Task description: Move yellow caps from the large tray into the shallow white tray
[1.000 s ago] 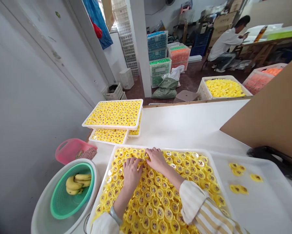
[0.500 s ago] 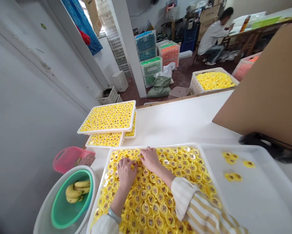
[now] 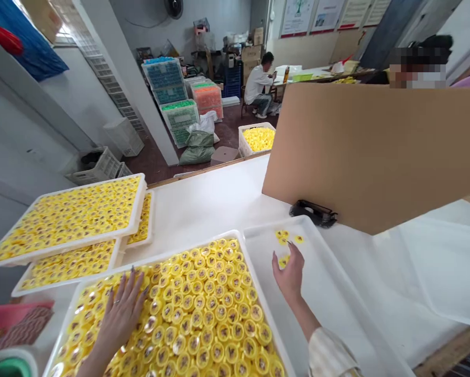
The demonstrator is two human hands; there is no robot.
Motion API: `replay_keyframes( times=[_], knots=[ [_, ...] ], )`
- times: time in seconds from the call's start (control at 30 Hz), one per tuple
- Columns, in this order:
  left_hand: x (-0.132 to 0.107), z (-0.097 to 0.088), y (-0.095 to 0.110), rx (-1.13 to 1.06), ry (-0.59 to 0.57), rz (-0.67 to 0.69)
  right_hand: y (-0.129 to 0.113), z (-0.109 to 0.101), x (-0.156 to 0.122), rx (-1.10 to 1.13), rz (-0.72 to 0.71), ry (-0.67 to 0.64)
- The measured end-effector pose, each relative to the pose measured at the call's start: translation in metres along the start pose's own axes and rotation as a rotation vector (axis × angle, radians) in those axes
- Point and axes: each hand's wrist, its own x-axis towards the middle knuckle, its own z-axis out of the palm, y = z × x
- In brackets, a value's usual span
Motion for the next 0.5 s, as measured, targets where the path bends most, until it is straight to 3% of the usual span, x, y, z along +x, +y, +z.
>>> replay_keyframes(
  times=[0.07,0.17,0.33,0.5],
  knots=[
    [-0.002,0.0,-0.005,0.0,-0.039,-0.014,0.052,0.017,-0.013,-0.063,0.065,0.007],
    [-0.002,0.0,-0.017,-0.031,-0.095,-0.014,0.099,0.058,-0.015,-0.111,0.067,-0.077],
    [0.0,-0.011,-0.03,-0.068,-0.164,0.034,0.142,0.114,0.031,-0.135,0.003,-0.211],
    [0.0,-0.017,-0.019,-0.018,-0.183,-0.027,0.163,0.122,0.06,-0.155,-0.099,-0.34]
  ],
)
